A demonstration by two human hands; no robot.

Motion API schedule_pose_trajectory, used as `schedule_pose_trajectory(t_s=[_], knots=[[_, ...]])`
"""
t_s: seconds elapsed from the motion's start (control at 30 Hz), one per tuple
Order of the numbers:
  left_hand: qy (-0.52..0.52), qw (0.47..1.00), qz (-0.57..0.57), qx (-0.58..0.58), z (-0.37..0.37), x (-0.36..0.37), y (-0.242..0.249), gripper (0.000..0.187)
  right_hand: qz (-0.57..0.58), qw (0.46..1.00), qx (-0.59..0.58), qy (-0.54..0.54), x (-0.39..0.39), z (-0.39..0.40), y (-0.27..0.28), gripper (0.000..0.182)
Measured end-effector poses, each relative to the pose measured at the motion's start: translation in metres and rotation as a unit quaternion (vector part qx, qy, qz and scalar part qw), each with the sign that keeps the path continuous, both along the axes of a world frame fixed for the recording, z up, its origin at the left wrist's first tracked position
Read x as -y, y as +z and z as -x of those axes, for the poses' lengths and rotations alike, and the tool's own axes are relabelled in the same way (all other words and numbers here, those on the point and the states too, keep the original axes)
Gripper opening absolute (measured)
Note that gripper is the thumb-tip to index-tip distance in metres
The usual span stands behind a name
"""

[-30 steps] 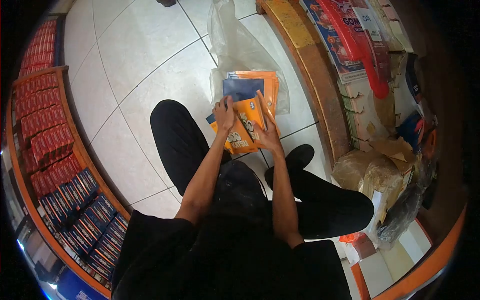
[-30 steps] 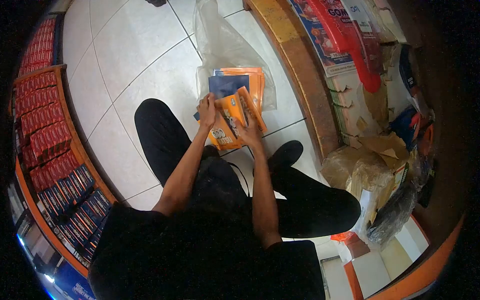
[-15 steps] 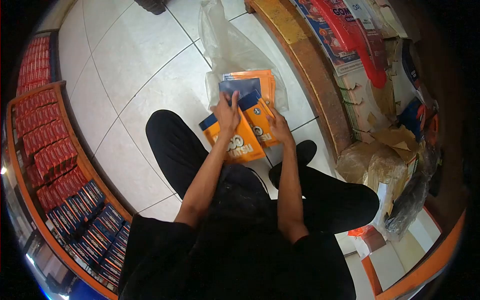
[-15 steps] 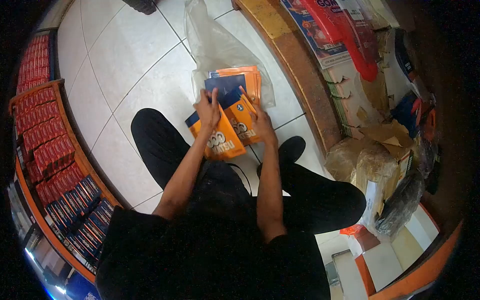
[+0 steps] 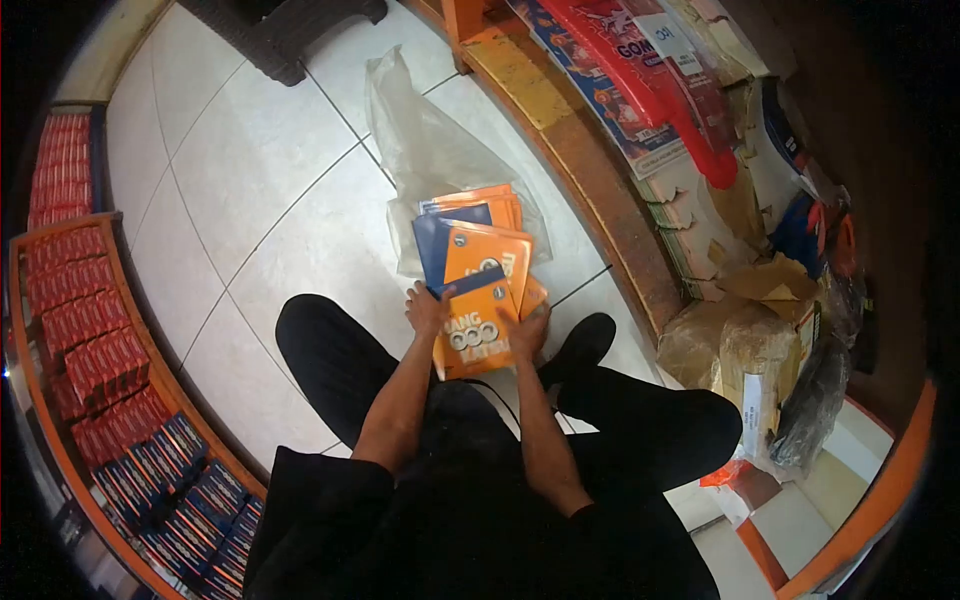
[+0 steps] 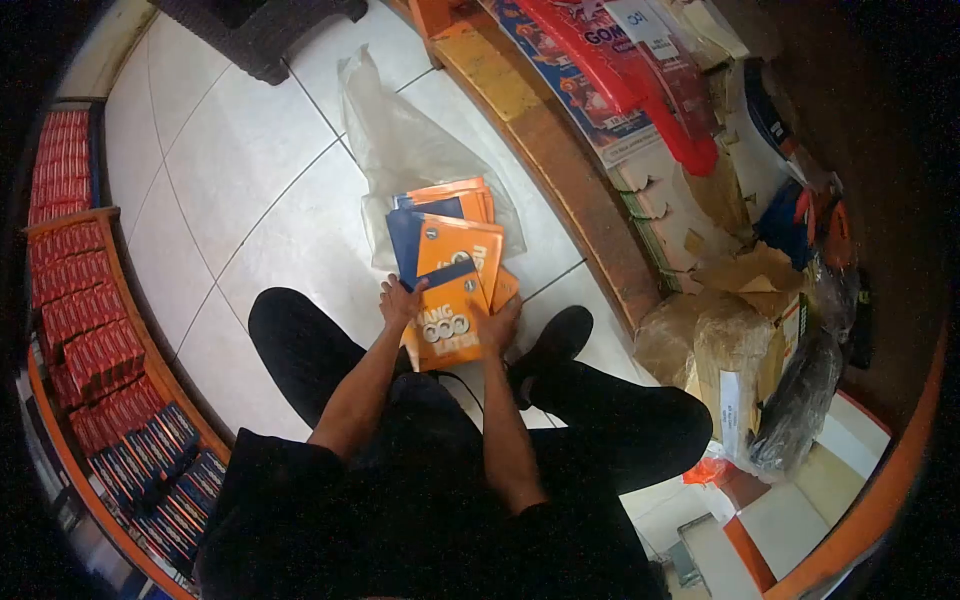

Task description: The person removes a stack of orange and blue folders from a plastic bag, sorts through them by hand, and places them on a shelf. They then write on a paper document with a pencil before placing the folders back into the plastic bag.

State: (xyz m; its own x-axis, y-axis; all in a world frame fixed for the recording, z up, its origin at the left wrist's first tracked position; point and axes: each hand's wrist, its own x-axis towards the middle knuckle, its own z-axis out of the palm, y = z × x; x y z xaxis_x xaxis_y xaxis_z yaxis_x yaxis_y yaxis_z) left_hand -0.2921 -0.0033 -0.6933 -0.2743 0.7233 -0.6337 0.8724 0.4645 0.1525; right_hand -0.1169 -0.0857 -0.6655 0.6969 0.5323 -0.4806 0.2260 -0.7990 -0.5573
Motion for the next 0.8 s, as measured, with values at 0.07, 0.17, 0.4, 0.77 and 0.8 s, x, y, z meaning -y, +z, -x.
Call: schedule_pose_trajectory(t_s=[0.07, 0.17, 0.4, 0.77, 0.8], knots=[[0.044, 0.999, 0.004, 0.000, 0.002, 0.003, -0.001, 0.087, -0.125, 0.979, 0.092, 0.135, -0.042, -0.021, 0.023, 0.069], [0.096, 0.995, -0.007, 0.025, 0.003, 0.010, -0.008, 0.079, -0.234, 0.923, 0.051, 0.300, -0.109, -0.043, 0.012, 0.061], [0.108, 0.984, -0.138, 0.041, -0.009, 0.000, -0.018, 0.085, -0.045, 0.997, -0.007, 0.069, -0.083, -0.038, 0.043, 0.075], [0.201, 0.883, 0.092, 0.414, -0.003, -0.032, 0.009, 0.072, -0.106, 0.913, -0.375, 0.121, -0.090, -0.079, -0.037, 0.047], [0.201, 0.879, 0.051, 0.430, -0.010, -0.031, 0.016, 0.074, -0.089, 0.895, -0.424, 0.102, -0.096, -0.086, -0.021, 0.047]])
